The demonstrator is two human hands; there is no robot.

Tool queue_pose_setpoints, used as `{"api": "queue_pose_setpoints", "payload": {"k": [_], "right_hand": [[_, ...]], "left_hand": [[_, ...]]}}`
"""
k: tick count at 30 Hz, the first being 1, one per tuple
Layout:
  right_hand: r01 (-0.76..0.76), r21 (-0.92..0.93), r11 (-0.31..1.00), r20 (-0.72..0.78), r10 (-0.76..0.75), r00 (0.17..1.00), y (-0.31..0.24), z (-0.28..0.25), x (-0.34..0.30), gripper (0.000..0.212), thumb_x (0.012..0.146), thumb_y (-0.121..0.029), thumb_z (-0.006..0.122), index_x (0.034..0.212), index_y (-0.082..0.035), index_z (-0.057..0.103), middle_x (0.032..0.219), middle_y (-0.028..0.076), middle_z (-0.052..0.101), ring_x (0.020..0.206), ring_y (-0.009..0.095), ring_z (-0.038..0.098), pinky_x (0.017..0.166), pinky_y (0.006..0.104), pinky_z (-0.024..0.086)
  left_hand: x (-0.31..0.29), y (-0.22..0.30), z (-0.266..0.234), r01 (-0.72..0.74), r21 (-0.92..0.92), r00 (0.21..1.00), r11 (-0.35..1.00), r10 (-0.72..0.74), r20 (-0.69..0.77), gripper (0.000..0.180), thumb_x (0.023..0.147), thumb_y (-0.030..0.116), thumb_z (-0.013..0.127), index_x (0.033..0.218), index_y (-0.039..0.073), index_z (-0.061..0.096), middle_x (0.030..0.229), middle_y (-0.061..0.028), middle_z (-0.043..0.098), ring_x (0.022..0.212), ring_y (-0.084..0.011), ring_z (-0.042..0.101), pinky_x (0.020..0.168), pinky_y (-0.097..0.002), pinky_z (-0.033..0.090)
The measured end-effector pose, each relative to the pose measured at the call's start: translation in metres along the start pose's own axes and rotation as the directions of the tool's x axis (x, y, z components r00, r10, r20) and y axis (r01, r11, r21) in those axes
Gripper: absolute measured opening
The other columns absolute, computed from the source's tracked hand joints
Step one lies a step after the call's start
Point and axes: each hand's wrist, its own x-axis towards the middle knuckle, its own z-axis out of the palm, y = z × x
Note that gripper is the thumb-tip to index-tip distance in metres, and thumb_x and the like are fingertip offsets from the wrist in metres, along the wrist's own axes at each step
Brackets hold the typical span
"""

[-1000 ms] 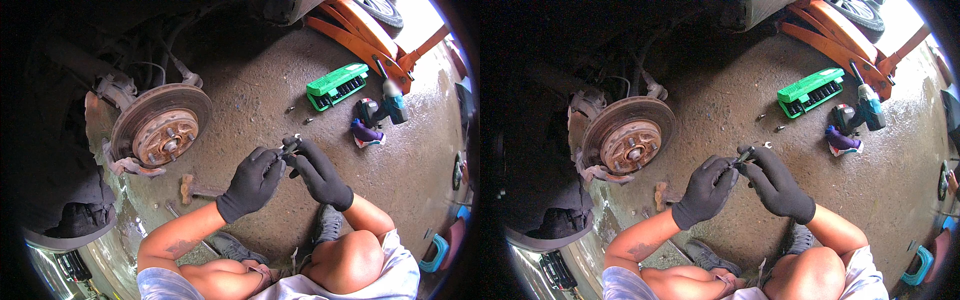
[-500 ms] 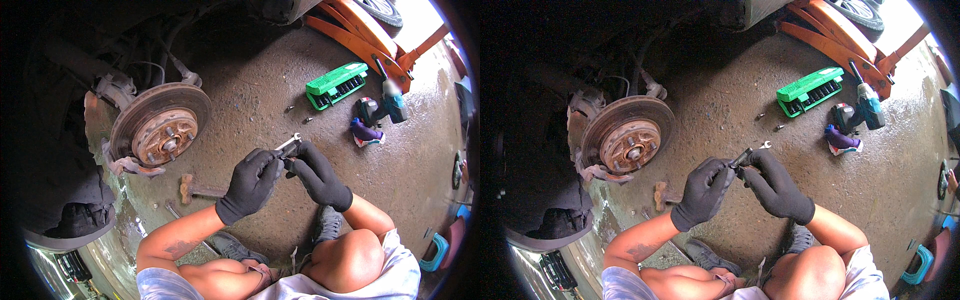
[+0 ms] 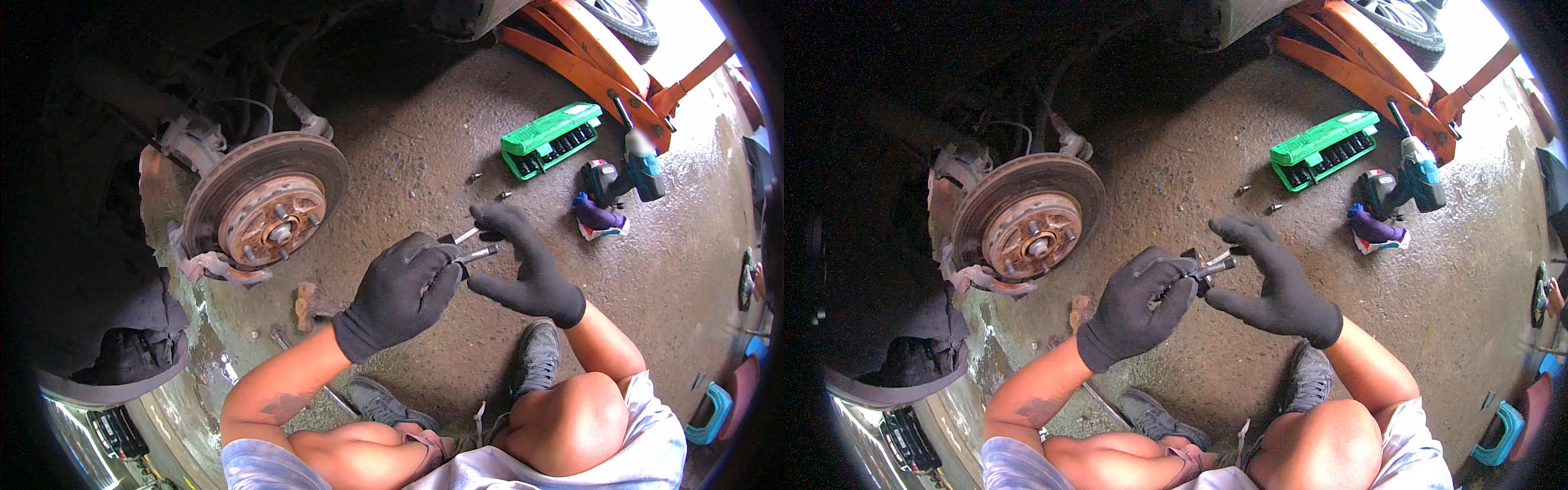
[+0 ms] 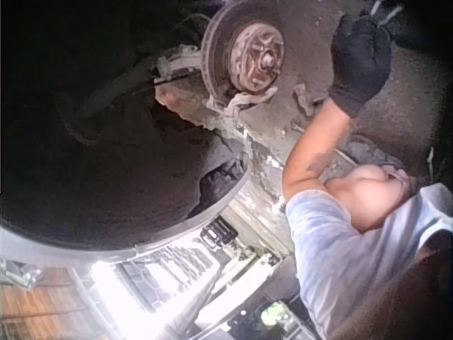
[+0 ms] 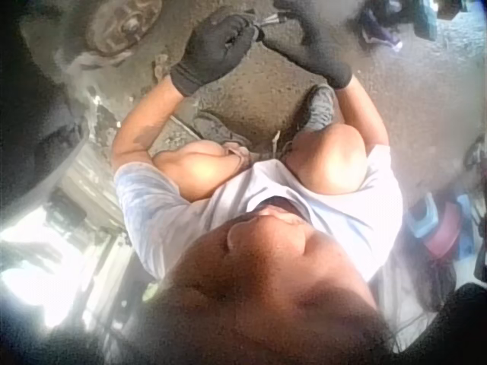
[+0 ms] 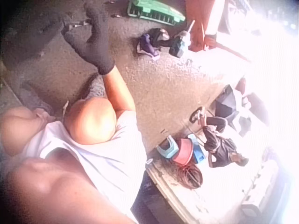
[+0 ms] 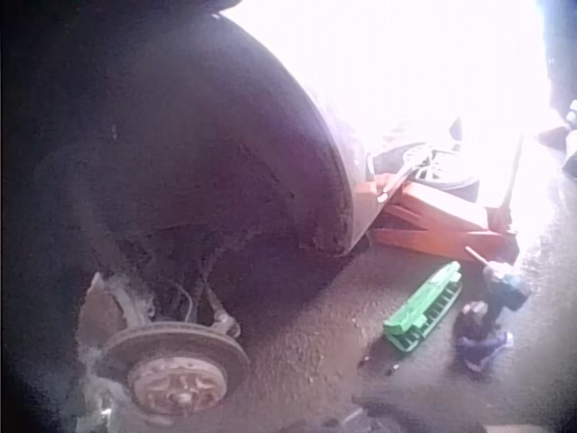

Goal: The person sits on the floor and cleans a metal bolt with a cloth. They then apply thread seal tape to the bolt's threads and insert it into the car's brake assembly. The person repeats this process with a second bolt, cleaning it and wrapping it with tape before installation.

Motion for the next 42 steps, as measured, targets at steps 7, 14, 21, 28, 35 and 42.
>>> {"api": "queue_pose_setpoints", "payload": {"k": [7,14,21,28,35,42], "right_hand": [[0.104,-0.181,0.978,0.225,-0.062,0.972,-0.018,-0.014,0.019,0.040,0.071,-0.026,0.087,0.102,-0.009,0.070,0.092,0.011,0.068,0.082,0.029,0.066,0.069,0.0372,0.052],[0.104,-0.146,0.984,0.237,-0.067,0.969,-0.017,-0.009,0.018,0.022,0.077,-0.021,0.082,0.092,-0.009,0.072,0.078,0.009,0.067,0.067,0.027,0.064,0.060,0.0361,0.049],[-0.120,0.060,0.991,0.399,0.086,0.913,-0.023,-0.019,0.023,0.010,0.087,-0.017,0.071,0.085,-0.007,0.074,0.077,0.007,0.071,0.063,0.016,0.064,0.058,0.0289,0.049],[-0.319,0.052,0.946,0.341,0.284,0.896,-0.023,-0.011,0.014,0.014,0.087,-0.019,0.071,0.085,-0.005,0.075,0.076,0.004,0.073,0.064,0.008,0.063,0.059,0.0257,0.049],[-0.422,0.088,0.902,0.354,0.368,0.860,-0.033,-0.016,0.020,0.016,0.088,-0.019,0.070,0.086,-0.003,0.075,0.077,0.004,0.073,0.066,0.008,0.064,0.059,0.0249,0.049],[-0.529,0.193,0.826,0.359,0.443,0.822,-0.021,-0.014,0.017,0.019,0.090,-0.018,0.069,0.086,0.000,0.073,0.077,0.005,0.073,0.065,0.008,0.063,0.059,0.0231,0.049]], "left_hand": [[0.002,0.005,-0.010,-0.010,0.094,0.995,0.996,0.000,0.101,0.014,0.086,0.005,0.064,0.099,0.003,0.062,0.082,-0.0159,0.058,0.073,-0.0337,0.059,0.064,-0.0420,0.047],[0.002,0.005,-0.011,-0.002,0.069,0.988,0.998,-0.008,0.152,0.011,0.087,0.007,0.064,0.097,0.004,0.062,0.084,-0.0143,0.059,0.072,-0.0320,0.057,0.063,-0.0423,0.045],[0.002,0.000,-0.015,-0.040,-0.045,0.955,0.998,0.051,0.292,0.008,0.090,0.009,0.061,0.097,0.005,0.064,0.087,-0.0112,0.061,0.077,-0.0306,0.058,0.068,-0.0412,0.047],[-0.003,-0.002,-0.013,0.117,-0.093,0.950,0.989,-0.084,0.302,0.015,0.092,0.013,0.064,0.104,0.003,0.064,0.091,-0.0114,0.063,0.080,-0.0220,0.060,0.071,-0.0358,0.049],[-0.001,0.004,-0.006,0.624,-0.667,0.702,0.406,-0.666,0.252,0.033,0.090,0.018,0.070,0.117,0.001,0.063,0.100,-0.0111,0.064,0.089,-0.0149,0.060,0.076,-0.0316,0.050],[-0.009,-0.003,-0.009,-0.325,0.287,0.946,0.901,0.313,0.086,0.039,0.082,0.016,0.075,0.119,0.009,0.064,0.113,-0.0109,0.066,0.091,-0.0293,0.064,0.078,-0.0411,0.048]]}}
